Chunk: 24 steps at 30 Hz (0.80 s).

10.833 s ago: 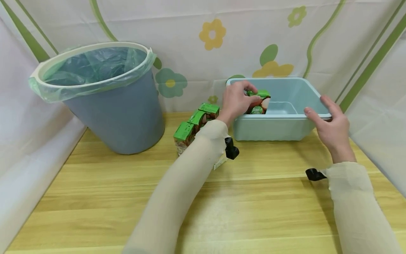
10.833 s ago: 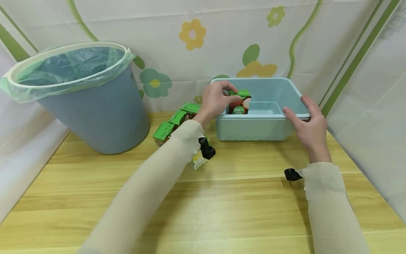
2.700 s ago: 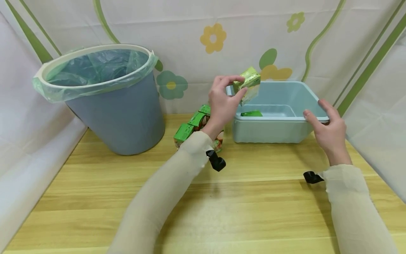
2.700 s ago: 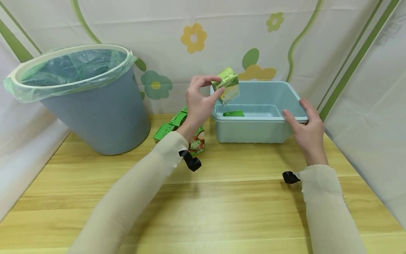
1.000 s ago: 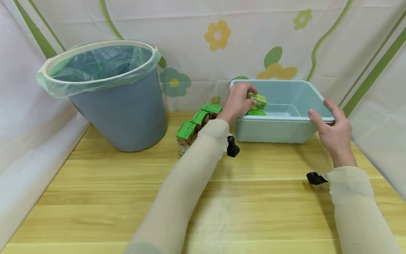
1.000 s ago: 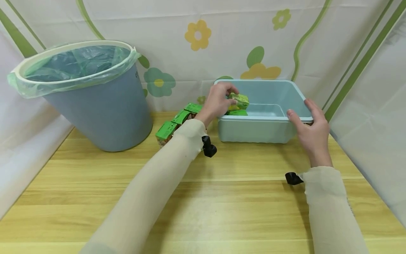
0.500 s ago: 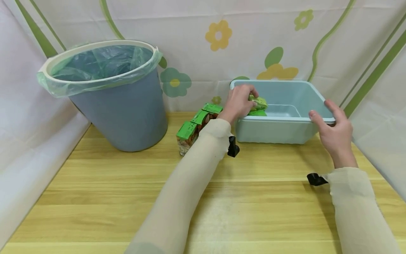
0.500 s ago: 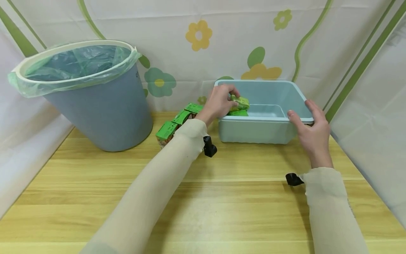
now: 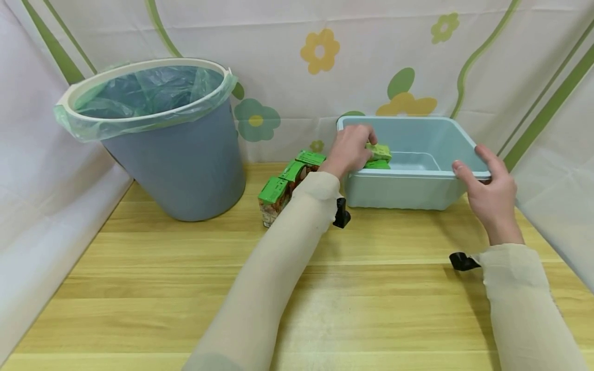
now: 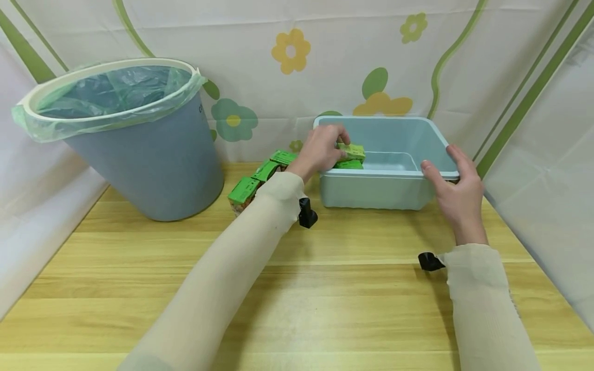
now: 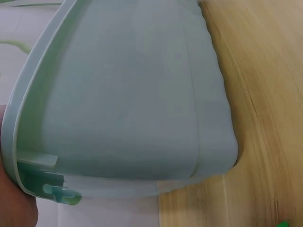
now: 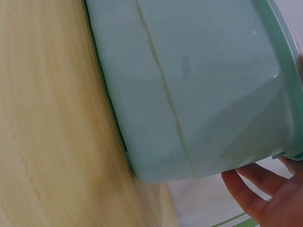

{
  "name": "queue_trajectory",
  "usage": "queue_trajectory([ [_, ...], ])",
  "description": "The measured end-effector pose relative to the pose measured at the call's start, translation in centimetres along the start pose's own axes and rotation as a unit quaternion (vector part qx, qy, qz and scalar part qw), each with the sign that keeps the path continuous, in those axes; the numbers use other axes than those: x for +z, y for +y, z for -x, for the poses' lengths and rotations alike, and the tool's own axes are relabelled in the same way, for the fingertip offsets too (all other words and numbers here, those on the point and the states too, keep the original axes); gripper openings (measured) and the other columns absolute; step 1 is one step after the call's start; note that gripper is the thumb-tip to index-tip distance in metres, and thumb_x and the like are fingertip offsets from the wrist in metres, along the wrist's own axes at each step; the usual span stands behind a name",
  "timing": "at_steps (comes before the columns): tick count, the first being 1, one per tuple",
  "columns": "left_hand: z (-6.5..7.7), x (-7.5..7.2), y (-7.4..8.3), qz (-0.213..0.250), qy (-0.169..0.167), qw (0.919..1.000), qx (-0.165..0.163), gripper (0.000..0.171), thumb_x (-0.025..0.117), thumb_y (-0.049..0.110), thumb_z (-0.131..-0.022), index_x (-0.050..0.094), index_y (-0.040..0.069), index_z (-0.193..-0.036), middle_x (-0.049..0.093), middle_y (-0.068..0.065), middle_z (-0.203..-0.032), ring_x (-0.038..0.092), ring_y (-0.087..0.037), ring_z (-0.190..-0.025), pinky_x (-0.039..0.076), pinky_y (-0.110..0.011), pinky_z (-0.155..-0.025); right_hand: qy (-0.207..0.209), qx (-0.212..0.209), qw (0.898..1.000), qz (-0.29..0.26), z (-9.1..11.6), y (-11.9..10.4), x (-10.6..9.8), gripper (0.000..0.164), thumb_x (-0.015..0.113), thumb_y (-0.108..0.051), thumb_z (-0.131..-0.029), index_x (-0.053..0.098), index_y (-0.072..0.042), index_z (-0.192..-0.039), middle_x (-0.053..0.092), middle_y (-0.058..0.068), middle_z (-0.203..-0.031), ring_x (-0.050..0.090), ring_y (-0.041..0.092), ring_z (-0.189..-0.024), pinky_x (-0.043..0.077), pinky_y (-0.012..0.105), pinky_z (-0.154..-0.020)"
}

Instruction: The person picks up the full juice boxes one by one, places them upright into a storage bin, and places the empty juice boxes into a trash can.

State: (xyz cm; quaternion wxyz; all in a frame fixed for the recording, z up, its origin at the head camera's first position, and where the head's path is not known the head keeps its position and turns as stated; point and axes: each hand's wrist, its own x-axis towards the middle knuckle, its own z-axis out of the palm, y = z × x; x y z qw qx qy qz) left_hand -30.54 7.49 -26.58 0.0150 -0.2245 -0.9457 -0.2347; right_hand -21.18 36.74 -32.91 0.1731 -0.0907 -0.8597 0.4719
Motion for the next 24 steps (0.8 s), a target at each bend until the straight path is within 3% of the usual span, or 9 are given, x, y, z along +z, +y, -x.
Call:
queue_trajectory([
  [5, -0.23, -0.17, 0.24, -0.033, -0.027, 0.9991, 0.006, 0.037, 0.065, 0.018, -0.106, 0.066, 0.019, -0.143, 0.067, 0.004, -0.146, 0.061, -0.017, -0.137, 0.051, -0.029, -0.114, 0.001, -0.002, 1.0, -0.001, 0.0, -0.09, -0.05, 0.073, 0.064, -0.052, -0.102, 0.034, -0.037, -0.166, 0.024, -0.014, -0.176, 0.04, 0.017, -0.144, 0.041, -0.002, -0.091],
  [9, -0.15, -0.18, 0.24, -0.019, -0.028, 0.9994, 0.0, 0.039, 0.068, 0.022, -0.105, 0.067, 0.019, -0.144, 0.067, 0.004, -0.146, 0.062, -0.016, -0.137, 0.052, -0.028, -0.113, 0.001, 0.0, 1.0, 0.002, 0.06, -0.08, 0.01, 0.073, 0.064, -0.052, -0.102, 0.034, -0.038, -0.166, 0.024, -0.014, -0.176, 0.042, 0.016, -0.139, 0.042, -0.001, -0.089],
  [17, 0.25, -0.04, 0.19, 0.018, -0.006, 0.9996, -0.02, 0.038, 0.071, 0.033, -0.102, 0.072, 0.019, -0.138, 0.068, 0.003, -0.143, 0.065, -0.012, -0.129, 0.054, -0.027, -0.107, -0.005, 0.006, 1.0, 0.007, 0.18, -0.09, 0.02, 0.073, 0.063, -0.054, -0.102, 0.032, -0.04, -0.167, 0.021, -0.016, -0.177, 0.038, 0.019, -0.148, 0.042, 0.009, -0.109],
  [19, 0.28, 0.04, 0.15, 0.019, -0.004, 0.9996, -0.018, 0.025, 0.07, 0.034, -0.103, 0.077, 0.016, -0.119, 0.072, -0.001, -0.12, 0.066, -0.01, -0.103, 0.055, -0.023, -0.093, -0.006, 0.007, 1.0, 0.006, 0.21, -0.1, 0.0, 0.073, 0.062, -0.054, -0.102, 0.031, -0.04, -0.167, 0.021, -0.016, -0.177, 0.037, 0.019, -0.15, 0.042, 0.011, -0.111],
  [20, 0.34, 0.07, 0.16, 0.019, 0.004, 0.9996, -0.019, 0.022, 0.07, 0.034, -0.103, 0.077, 0.017, -0.116, 0.072, 0.001, -0.118, 0.065, -0.008, -0.1, 0.054, -0.022, -0.091, -0.006, 0.006, 1.0, 0.006, 0.21, -0.12, -0.01, 0.073, 0.062, -0.054, -0.102, 0.031, -0.039, -0.167, 0.021, -0.016, -0.177, 0.037, 0.019, -0.15, 0.042, 0.01, -0.111],
  [21, 0.32, 0.13, 0.13, 0.02, 0.007, 0.9996, -0.018, 0.018, 0.07, 0.035, -0.103, 0.074, 0.017, -0.102, 0.066, 0.002, -0.101, 0.058, -0.007, -0.086, 0.05, -0.021, -0.081, -0.005, 0.006, 1.0, 0.006, 0.21, -0.12, -0.01, 0.073, 0.062, -0.054, -0.102, 0.031, -0.039, -0.167, 0.021, -0.016, -0.177, 0.037, 0.019, -0.15, 0.042, 0.008, -0.109],
  [22, 0.33, 0.17, 0.09, 0.023, 0.011, 0.9996, -0.015, 0.025, 0.069, 0.035, -0.104, 0.065, 0.017, -0.087, 0.055, 0.004, -0.085, 0.048, -0.007, -0.075, 0.044, -0.021, -0.073, -0.005, 0.005, 1.0, 0.005, 0.19, -0.13, -0.02, 0.073, 0.063, -0.054, -0.102, 0.031, -0.039, -0.167, 0.021, -0.015, -0.177, 0.038, 0.019, -0.149, 0.043, 0.007, -0.106],
  [24, 0.3, 0.25, 0.0, 0.027, 0.017, 0.9994, -0.011, 0.046, 0.069, 0.036, -0.104, 0.039, 0.019, -0.074, 0.026, 0.005, -0.075, 0.029, -0.01, -0.066, 0.029, -0.023, -0.065, -0.004, 0.002, 1.0, 0.005, 0.15, -0.14, -0.04, 0.074, 0.063, -0.054, -0.102, 0.032, -0.038, -0.167, 0.022, -0.015, -0.177, 0.039, 0.02, -0.147, 0.043, 0.003, -0.099],
])
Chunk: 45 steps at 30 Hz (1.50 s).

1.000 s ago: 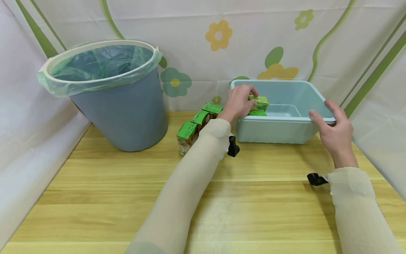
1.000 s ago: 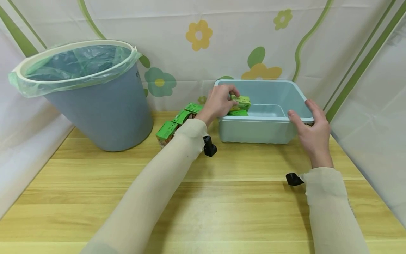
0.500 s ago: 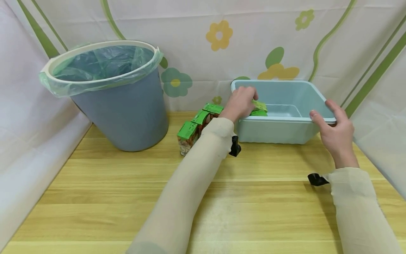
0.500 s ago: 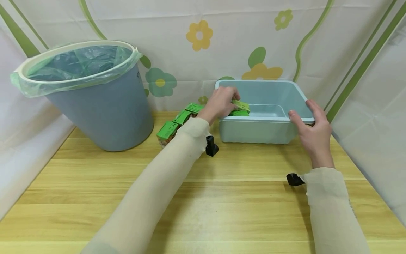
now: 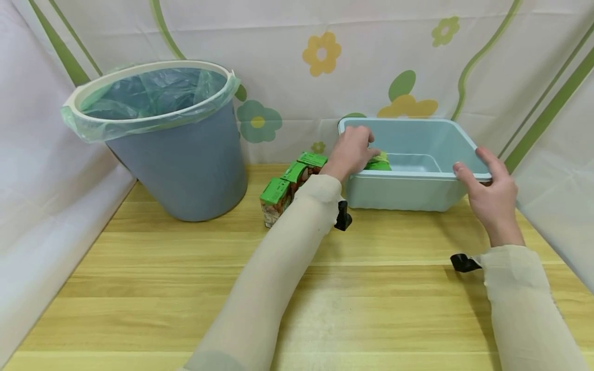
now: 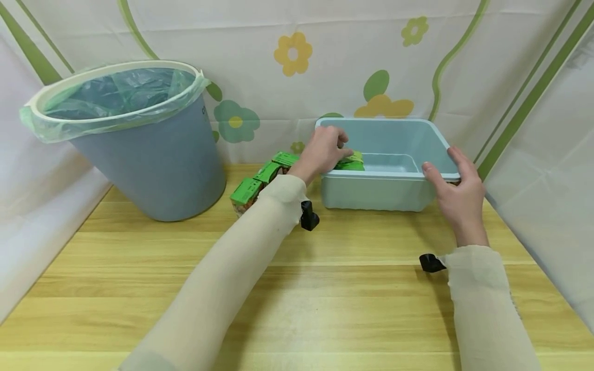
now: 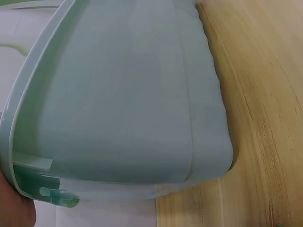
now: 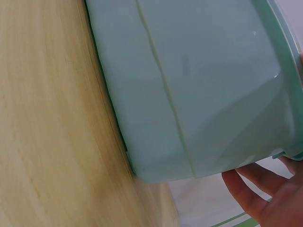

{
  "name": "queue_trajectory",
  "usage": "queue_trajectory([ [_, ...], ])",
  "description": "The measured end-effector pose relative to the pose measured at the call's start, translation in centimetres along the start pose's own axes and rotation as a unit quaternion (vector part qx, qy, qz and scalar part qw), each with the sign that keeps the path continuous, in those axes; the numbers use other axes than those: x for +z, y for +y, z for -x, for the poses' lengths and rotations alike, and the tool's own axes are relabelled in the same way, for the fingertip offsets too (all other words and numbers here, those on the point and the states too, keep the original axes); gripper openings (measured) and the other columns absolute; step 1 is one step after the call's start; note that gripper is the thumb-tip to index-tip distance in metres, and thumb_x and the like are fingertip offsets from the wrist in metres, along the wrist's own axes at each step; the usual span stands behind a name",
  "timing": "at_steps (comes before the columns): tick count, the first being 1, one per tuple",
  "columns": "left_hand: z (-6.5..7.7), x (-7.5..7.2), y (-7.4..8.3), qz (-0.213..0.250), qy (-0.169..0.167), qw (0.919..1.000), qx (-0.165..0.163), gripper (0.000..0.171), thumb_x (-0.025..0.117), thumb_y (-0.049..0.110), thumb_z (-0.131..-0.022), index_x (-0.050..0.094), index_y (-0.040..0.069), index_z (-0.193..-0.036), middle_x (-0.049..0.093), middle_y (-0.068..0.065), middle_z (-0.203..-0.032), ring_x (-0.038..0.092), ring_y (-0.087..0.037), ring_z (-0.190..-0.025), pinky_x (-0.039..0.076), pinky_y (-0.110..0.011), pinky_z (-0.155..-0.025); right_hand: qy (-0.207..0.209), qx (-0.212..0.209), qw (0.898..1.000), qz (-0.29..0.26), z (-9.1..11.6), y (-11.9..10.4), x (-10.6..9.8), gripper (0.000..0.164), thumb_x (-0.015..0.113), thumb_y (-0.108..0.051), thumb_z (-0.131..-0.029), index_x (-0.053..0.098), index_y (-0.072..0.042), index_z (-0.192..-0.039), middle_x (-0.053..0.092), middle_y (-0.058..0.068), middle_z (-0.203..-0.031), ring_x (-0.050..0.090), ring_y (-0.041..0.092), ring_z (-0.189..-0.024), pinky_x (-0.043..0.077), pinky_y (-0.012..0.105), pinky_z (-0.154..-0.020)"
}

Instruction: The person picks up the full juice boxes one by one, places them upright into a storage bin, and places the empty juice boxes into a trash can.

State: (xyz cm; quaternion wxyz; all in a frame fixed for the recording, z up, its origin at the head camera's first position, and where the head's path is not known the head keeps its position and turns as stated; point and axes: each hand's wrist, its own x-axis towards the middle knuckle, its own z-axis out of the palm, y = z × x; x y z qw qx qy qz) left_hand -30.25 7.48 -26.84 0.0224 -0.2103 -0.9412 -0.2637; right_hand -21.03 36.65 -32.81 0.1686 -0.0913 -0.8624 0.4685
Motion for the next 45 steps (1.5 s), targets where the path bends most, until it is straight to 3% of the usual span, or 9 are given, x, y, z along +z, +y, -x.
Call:
queue_trajectory([
  [3, 0.0, 0.1, -0.2, 0.013, 0.013, 0.9998, 0.001, 0.052, 0.069, 0.036, -0.104, 0.029, 0.019, -0.074, 0.019, 0.004, -0.074, 0.025, -0.011, -0.063, 0.026, -0.024, -0.063, 0.0, -0.002, 1.0, -0.001, -0.1, 0.0, 0.1, 0.074, 0.063, -0.053, -0.102, 0.032, -0.037, -0.167, 0.022, -0.015, -0.176, 0.039, 0.02, -0.147, 0.043, 0.003, -0.1],
  [5, 0.1, 0.1, -0.3, 0.026, 0.025, 0.9993, -0.004, 0.037, 0.069, 0.036, -0.104, 0.052, 0.016, -0.079, 0.046, 0.004, -0.073, 0.046, -0.008, -0.067, 0.041, -0.019, -0.066, -0.002, -0.001, 1.0, 0.0, -0.2, 0.0, 0.2, 0.074, 0.063, -0.054, -0.102, 0.032, -0.038, -0.167, 0.021, -0.016, -0.177, 0.038, 0.019, -0.15, 0.042, 0.009, -0.11],
  [7, 0.3, 0.1, -0.4, 0.046, 0.035, 0.9983, -0.013, 0.023, 0.069, 0.035, -0.104, 0.072, 0.013, -0.107, 0.072, 0.001, -0.099, 0.065, -0.009, -0.089, 0.054, -0.019, -0.083, -0.003, 0.001, 1.0, -0.001, -0.2, -0.1, 0.4, 0.074, 0.063, -0.054, -0.102, 0.031, -0.038, -0.167, 0.021, -0.016, -0.176, 0.037, 0.018, -0.151, 0.041, 0.015, -0.117],
  [9, 0.6, 0.1, -0.4, 0.072, 0.045, 0.996, -0.026, 0.039, 0.07, 0.033, -0.103, 0.069, 0.015, -0.137, 0.074, 0.0, -0.129, 0.069, -0.01, -0.116, 0.057, -0.023, -0.099, -0.005, 0.0, 1.0, -0.001, -0.2, -0.1, 0.4, 0.074, 0.062, -0.054, -0.102, 0.031, -0.038, -0.167, 0.021, -0.016, -0.177, 0.037, 0.019, -0.15, 0.042, 0.012, -0.113],
  [14, 1.2, -0.3, -0.4, 0.127, 0.059, 0.9898, -0.024, 0.037, 0.072, 0.029, -0.102, 0.069, 0.014, -0.137, 0.075, 0.0, -0.123, 0.07, -0.011, -0.112, 0.058, -0.021, -0.093, -0.003, -0.008, 1.0, -0.005, -0.3, 0.2, 0.4, 0.073, 0.063, -0.054, -0.102, 0.033, -0.038, -0.166, 0.022, -0.017, -0.176, 0.039, 0.02, -0.146, 0.042, -0.002, -0.09],
  [18, 1.9, -0.9, -0.5, 0.153, 0.08, 0.985, -0.008, 0.035, 0.074, 0.028, -0.102, 0.071, 0.013, -0.133, 0.078, -0.001, -0.118, 0.071, -0.012, -0.108, 0.058, -0.022, -0.09, 0.001, -0.008, 1.0, -0.015, -0.4, 0.3, 0.2, 0.072, 0.065, -0.051, -0.102, 0.035, -0.038, -0.166, 0.024, -0.018, -0.175, 0.038, 0.017, -0.147, 0.042, -0.002, -0.091],
  [28, 3.9, -2.5, 0.2, 0.196, 0.095, 0.9752, -0.039, 0.049, 0.074, 0.03, -0.101, 0.06, 0.016, -0.147, 0.076, 0.0, -0.12, 0.071, -0.014, -0.106, 0.06, -0.025, -0.086, 0.015, -0.003, 1.0, -0.019, -0.2, 1.0, -1.1, 0.07, 0.066, -0.047, -0.102, 0.037, -0.036, -0.165, 0.026, -0.018, -0.174, 0.041, 0.011, -0.141, 0.04, -0.003, -0.085],
  [33, 4.9, -3.2, 0.0, 0.209, 0.117, 0.97, -0.042, 0.044, 0.074, 0.033, -0.101, 0.064, 0.018, -0.141, 0.077, 0.002, -0.117, 0.071, -0.014, -0.101, 0.058, -0.025, -0.08, 0.018, -0.007, 1.0, -0.004, -0.1, 1.1, -1.3, 0.07, 0.065, -0.049, -0.102, 0.037, -0.036, -0.165, 0.027, -0.016, -0.174, 0.045, 0.004, -0.124, 0.041, -0.002, -0.082],
  [45, 8.4, -4.2, -1.7, 0.295, 0.154, 0.9424, -0.031, 0.034, 0.08, 0.028, -0.097, 0.072, 0.017, -0.128, 0.076, -0.002, -0.117, 0.071, -0.017, -0.102, 0.06, -0.028, -0.085, 0.015, -0.012, 1.0, -0.002, 0.0, 0.8, -0.8, 0.071, 0.065, -0.05, -0.102, 0.037, -0.036, -0.165, 0.028, -0.01, -0.175, 0.044, 0.001, -0.117, 0.04, -0.002, -0.08],
])
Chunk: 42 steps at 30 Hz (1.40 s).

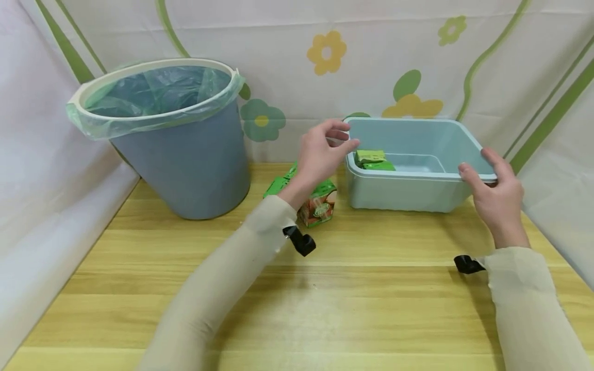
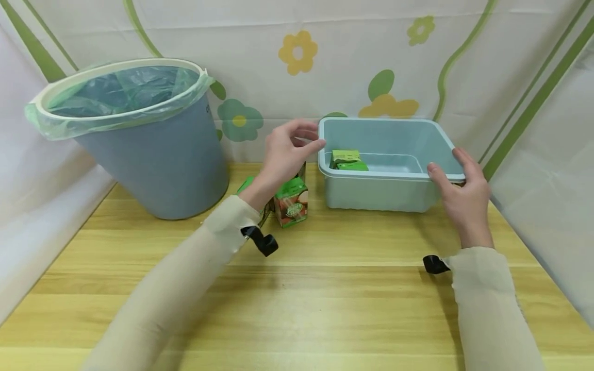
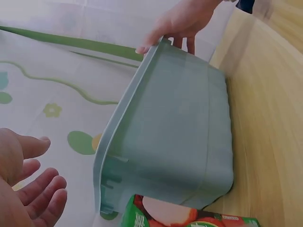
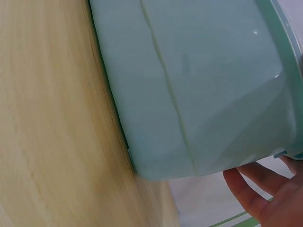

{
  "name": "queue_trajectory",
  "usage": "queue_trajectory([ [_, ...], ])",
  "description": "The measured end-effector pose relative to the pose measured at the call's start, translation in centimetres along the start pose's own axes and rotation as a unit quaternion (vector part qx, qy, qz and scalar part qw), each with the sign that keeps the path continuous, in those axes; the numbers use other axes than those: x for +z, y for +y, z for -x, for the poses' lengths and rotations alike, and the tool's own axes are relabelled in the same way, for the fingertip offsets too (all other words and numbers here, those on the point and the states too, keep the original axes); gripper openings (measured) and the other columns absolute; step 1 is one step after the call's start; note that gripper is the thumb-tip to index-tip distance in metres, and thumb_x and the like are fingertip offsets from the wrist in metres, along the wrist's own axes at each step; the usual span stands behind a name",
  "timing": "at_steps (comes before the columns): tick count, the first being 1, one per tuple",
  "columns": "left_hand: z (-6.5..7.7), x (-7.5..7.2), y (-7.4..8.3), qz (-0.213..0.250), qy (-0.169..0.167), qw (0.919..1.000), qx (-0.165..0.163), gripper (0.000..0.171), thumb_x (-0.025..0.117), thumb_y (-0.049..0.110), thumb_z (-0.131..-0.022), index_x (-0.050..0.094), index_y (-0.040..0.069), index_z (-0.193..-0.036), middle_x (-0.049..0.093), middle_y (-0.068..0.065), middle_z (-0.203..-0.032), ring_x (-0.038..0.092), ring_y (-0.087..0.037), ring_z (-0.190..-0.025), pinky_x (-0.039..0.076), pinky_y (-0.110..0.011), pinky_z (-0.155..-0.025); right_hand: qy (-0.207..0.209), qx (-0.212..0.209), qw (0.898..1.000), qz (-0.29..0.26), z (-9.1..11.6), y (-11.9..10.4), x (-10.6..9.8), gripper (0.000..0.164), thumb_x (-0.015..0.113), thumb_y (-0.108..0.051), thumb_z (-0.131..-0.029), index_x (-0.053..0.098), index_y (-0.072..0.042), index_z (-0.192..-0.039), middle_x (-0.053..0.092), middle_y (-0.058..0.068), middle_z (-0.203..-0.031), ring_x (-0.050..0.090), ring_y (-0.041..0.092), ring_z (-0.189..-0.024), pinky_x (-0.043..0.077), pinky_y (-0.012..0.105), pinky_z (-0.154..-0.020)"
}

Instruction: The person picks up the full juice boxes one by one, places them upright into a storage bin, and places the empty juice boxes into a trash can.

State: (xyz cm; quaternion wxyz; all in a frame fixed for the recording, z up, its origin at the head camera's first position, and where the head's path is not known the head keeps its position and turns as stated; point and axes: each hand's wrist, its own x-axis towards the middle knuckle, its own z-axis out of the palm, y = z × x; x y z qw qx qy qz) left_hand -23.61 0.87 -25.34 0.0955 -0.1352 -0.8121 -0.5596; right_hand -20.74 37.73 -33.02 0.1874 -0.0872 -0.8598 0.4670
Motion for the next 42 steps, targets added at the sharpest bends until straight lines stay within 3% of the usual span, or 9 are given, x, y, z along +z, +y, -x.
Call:
queue_trajectory([
  [4, 1.1, -1.4, -0.7, 0.007, 0.008, 0.9999, -0.005, 0.033, 0.081, 0.025, -0.096, 0.072, 0.015, -0.127, 0.077, -0.004, -0.118, 0.072, -0.018, -0.098, 0.061, -0.03, -0.081, -0.003, -0.005, 1.0, 0.002, -0.2, -0.2, 0.4, 0.071, 0.064, -0.052, -0.102, 0.036, -0.036, -0.166, 0.028, -0.008, -0.175, 0.045, 0.005, -0.123, 0.04, -0.002, -0.081],
  [9, 2.6, -2.5, -1.8, -0.023, 0.008, 0.9997, -0.007, 0.034, 0.081, 0.025, -0.096, 0.072, 0.015, -0.127, 0.077, -0.003, -0.119, 0.072, -0.017, -0.097, 0.061, -0.03, -0.078, -0.005, -0.001, 1.0, 0.002, -0.2, -0.3, 0.5, 0.072, 0.064, -0.052, -0.102, 0.035, -0.035, -0.166, 0.026, -0.008, -0.176, 0.045, 0.007, -0.126, 0.04, -0.002, -0.082],
  [15, 4.4, -3.1, -2.8, -0.069, 0.021, 0.9966, 0.042, 0.032, 0.081, 0.024, -0.096, 0.074, 0.013, -0.125, 0.078, -0.005, -0.121, 0.075, -0.018, -0.096, 0.062, -0.033, -0.076, -0.004, 0.004, 1.0, -0.005, -0.2, -0.4, 0.3, 0.072, 0.065, -0.05, -0.102, 0.036, -0.034, -0.166, 0.026, -0.01, -0.176, 0.044, 0.001, -0.12, 0.041, -0.003, -0.081],
  [21, 6.0, -3.4, -3.7, -0.116, 0.029, 0.9901, 0.073, 0.029, 0.081, 0.022, -0.096, 0.075, 0.009, -0.122, 0.078, -0.009, -0.12, 0.077, -0.023, -0.102, 0.061, -0.039, -0.087, -0.003, 0.004, 1.0, -0.005, -0.1, -0.3, 0.2, 0.072, 0.065, -0.05, -0.102, 0.036, -0.034, -0.166, 0.027, -0.012, -0.175, 0.044, 0.001, -0.119, 0.041, -0.002, -0.081],
  [27, 7.0, -3.8, -4.5, -0.157, 0.034, 0.9838, 0.08, 0.032, 0.081, 0.022, -0.096, 0.076, 0.007, -0.124, 0.079, -0.007, -0.121, 0.076, -0.025, -0.108, 0.061, -0.042, -0.095, -0.002, 0.001, 1.0, -0.006, -0.1, -0.5, 0.4, 0.072, 0.065, -0.049, -0.102, 0.036, -0.034, -0.166, 0.027, -0.013, -0.175, 0.044, 0.001, -0.12, 0.04, -0.003, -0.081],
  [33, 7.6, -3.9, -5.5, -0.188, 0.038, 0.9776, 0.088, 0.031, 0.083, 0.023, -0.094, 0.078, 0.009, -0.121, 0.08, -0.006, -0.117, 0.077, -0.023, -0.103, 0.061, -0.042, -0.091, -0.002, 0.004, 1.0, 0.0, -0.2, -0.6, 0.5, 0.072, 0.064, -0.051, -0.102, 0.036, -0.034, -0.166, 0.026, -0.012, -0.176, 0.044, 0.009, -0.131, 0.04, -0.002, -0.083],
  [37, 7.8, -3.8, -6.0, -0.2, 0.041, 0.9737, 0.102, 0.03, 0.084, 0.023, -0.093, 0.079, 0.009, -0.118, 0.081, -0.006, -0.114, 0.077, -0.021, -0.1, 0.062, -0.04, -0.089, 0.001, 0.007, 1.0, -0.002, -0.2, -0.8, 0.4, 0.072, 0.065, -0.05, -0.102, 0.036, -0.034, -0.166, 0.027, -0.012, -0.175, 0.044, 0.005, -0.126, 0.04, -0.002, -0.082],
  [42, 8.2, -3.8, -6.5, -0.201, 0.045, 0.972, 0.114, 0.031, 0.085, 0.023, -0.092, 0.08, 0.006, -0.117, 0.081, -0.008, -0.109, 0.076, -0.023, -0.098, 0.057, -0.043, -0.097, 0.002, 0.006, 1.0, -0.001, -0.1, -0.8, 0.4, 0.072, 0.065, -0.05, -0.102, 0.037, -0.034, -0.166, 0.028, -0.011, -0.175, 0.044, 0.002, -0.122, 0.04, -0.002, -0.082],
])
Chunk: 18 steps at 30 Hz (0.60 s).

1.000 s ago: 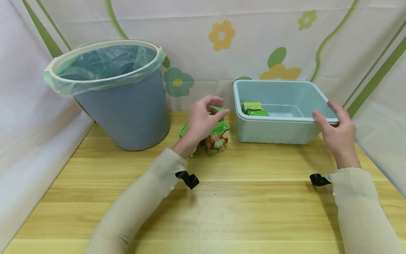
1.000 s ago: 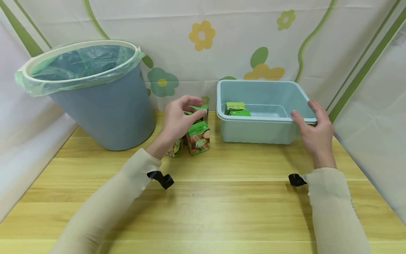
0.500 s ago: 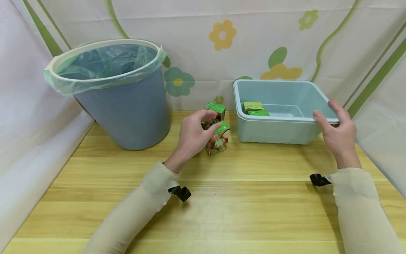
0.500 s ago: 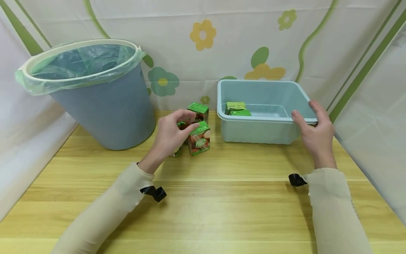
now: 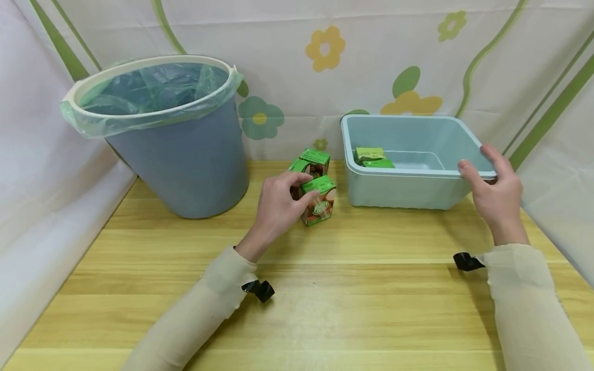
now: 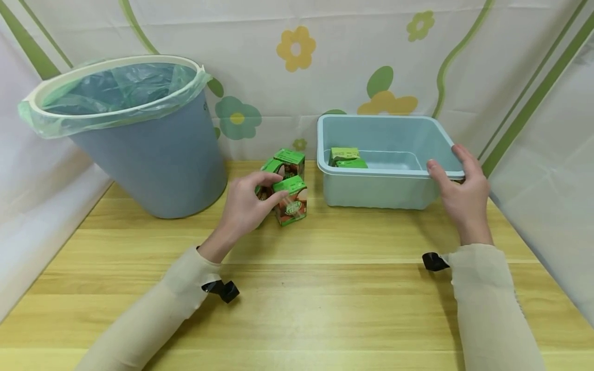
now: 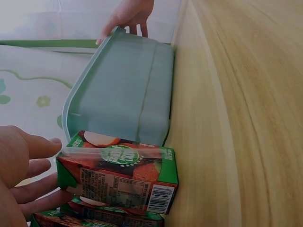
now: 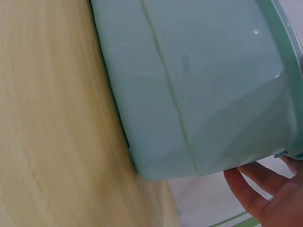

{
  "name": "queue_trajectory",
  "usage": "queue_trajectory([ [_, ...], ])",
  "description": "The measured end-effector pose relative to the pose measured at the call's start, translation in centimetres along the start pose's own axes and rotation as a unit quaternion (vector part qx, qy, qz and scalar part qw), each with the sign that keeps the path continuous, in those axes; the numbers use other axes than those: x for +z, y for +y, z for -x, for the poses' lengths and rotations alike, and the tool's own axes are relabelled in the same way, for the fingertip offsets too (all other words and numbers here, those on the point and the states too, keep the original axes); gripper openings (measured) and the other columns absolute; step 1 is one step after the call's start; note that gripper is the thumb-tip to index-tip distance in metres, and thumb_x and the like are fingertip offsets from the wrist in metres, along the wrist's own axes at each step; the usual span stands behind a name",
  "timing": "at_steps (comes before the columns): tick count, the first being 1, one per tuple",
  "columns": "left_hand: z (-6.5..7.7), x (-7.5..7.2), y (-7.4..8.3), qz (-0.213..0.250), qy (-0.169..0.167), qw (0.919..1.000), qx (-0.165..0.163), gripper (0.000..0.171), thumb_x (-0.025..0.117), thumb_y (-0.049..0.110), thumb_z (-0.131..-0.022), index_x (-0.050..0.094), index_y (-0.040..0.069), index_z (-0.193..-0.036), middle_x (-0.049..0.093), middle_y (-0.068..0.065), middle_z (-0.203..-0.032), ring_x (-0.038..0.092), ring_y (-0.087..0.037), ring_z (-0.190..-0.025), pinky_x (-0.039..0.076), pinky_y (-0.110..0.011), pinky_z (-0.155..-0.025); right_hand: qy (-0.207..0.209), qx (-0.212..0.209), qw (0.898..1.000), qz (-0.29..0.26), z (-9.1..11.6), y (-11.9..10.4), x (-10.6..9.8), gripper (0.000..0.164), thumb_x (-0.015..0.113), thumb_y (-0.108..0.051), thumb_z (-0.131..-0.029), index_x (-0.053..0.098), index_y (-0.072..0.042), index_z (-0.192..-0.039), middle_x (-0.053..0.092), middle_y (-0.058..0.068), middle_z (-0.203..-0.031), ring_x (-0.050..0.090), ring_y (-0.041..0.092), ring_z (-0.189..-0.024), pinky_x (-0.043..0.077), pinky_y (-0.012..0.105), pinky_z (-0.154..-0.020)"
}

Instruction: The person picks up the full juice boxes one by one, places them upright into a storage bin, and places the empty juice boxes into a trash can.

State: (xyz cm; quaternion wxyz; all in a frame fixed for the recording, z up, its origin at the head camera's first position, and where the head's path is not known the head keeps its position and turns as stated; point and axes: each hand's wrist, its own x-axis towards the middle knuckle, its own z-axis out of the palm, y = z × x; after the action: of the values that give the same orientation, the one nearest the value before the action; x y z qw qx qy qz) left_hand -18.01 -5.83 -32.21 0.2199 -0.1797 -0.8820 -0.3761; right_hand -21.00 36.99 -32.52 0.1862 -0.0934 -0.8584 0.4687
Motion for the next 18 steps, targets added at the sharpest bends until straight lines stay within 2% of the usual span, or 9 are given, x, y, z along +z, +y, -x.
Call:
queue_trajectory([
  [5, 0.35, -0.07, 0.0, -0.011, -0.004, 0.9999, -0.004, 0.033, 0.085, 0.025, -0.092, 0.079, 0.008, -0.119, 0.081, -0.008, -0.108, 0.073, -0.026, -0.092, 0.05, -0.049, -0.102, 0.004, -0.006, 1.0, -0.001, -0.06, 0.05, 0.04, 0.071, 0.065, -0.049, -0.102, 0.038, -0.033, -0.166, 0.029, -0.01, -0.175, 0.044, 0.001, -0.121, 0.04, -0.002, -0.082],
  [11, 0.54, -0.04, 0.03, -0.046, -0.017, 0.9988, -0.009, 0.037, 0.085, 0.029, -0.091, 0.078, 0.01, -0.122, 0.08, -0.007, -0.119, 0.075, -0.028, -0.105, 0.046, -0.055, -0.111, -0.001, -0.007, 1.0, -0.003, -0.23, 0.13, 0.16, 0.071, 0.065, -0.05, -0.102, 0.037, -0.034, -0.166, 0.028, -0.01, -0.175, 0.045, 0.003, -0.124, 0.041, -0.001, -0.083],
  [18, 0.49, 0.34, -0.01, -0.075, -0.028, 0.9968, -0.007, 0.042, 0.086, 0.031, -0.091, 0.077, 0.011, -0.126, 0.08, -0.006, -0.122, 0.076, -0.029, -0.111, 0.045, -0.055, -0.114, 0.002, -0.004, 1.0, -0.007, -0.09, 0.24, -0.02, 0.071, 0.065, -0.049, -0.102, 0.037, -0.034, -0.166, 0.028, -0.012, -0.175, 0.044, 0.006, -0.129, 0.042, -0.002, -0.084],
])
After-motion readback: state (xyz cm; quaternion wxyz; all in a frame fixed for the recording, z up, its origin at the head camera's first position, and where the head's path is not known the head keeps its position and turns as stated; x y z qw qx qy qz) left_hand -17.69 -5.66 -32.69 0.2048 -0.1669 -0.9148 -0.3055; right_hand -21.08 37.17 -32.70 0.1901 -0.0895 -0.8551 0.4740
